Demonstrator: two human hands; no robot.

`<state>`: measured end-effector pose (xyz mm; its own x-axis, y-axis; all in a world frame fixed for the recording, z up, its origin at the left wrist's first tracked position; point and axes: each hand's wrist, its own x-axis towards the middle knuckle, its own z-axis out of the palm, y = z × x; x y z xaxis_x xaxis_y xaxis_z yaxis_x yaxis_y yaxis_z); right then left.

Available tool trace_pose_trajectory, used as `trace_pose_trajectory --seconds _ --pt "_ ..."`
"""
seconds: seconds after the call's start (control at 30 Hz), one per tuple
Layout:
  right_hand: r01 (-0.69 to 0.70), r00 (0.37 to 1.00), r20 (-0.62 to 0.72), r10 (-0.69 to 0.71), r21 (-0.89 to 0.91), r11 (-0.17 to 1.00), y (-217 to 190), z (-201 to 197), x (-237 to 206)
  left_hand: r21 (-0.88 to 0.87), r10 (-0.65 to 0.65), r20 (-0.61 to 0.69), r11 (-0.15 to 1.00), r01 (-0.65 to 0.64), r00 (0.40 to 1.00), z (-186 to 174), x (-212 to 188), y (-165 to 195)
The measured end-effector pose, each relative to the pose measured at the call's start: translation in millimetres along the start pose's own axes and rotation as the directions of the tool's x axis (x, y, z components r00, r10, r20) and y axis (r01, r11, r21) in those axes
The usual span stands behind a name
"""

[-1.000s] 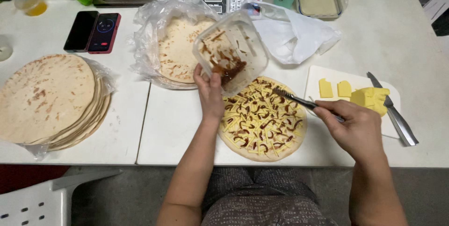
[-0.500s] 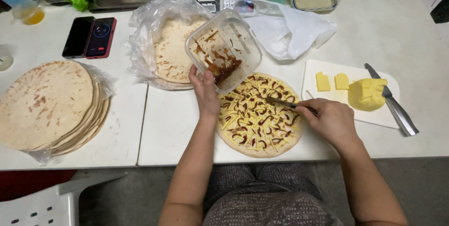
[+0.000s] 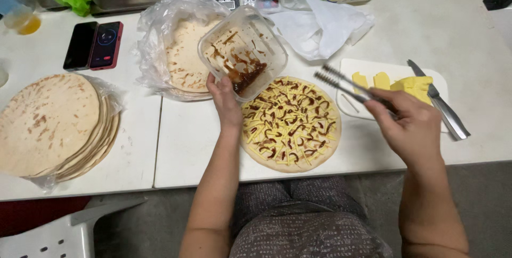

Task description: The person holds a plastic container of sauce and uses tongs to drizzle sauce over a tortilla already topped with shredded cheese. They spread sauce across the surface, then place a second tortilla on top and press it down, covering the assembled flatbread with plastic wrap.

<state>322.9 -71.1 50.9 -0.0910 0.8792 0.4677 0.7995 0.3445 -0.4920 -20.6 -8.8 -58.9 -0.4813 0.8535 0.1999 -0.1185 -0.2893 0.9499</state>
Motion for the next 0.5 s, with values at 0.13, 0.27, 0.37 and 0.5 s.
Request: trace_pose_trajectory --seconds 0.13,0.27,0.37,0.5 --pt "0.174 0.959 -0.252 -0.13 0.163 0.971 12 4 -2 0.139 -0.196 -0.027 0.97 0.197 0.98 9 -5 12" --pt "0.261 0.937 -0.278 -0.214 0.147 0.954 4 11 6 0.207 -0.231 0.207 0.96 0.188 0.951 32 -15 22" --pt "0.369 0.889 -0.209 -0.408 -0.201 0.907 -11 5 11 0.258 -0.277 0.372 0.948 0.188 0.886 54 -23 27" --pt "0.239 0.955 -0.085 -0.284 -0.344 0.908 -18 -6 29 0.309 -0.293 0.511 0.94 0.146 0.808 94 -25 35"
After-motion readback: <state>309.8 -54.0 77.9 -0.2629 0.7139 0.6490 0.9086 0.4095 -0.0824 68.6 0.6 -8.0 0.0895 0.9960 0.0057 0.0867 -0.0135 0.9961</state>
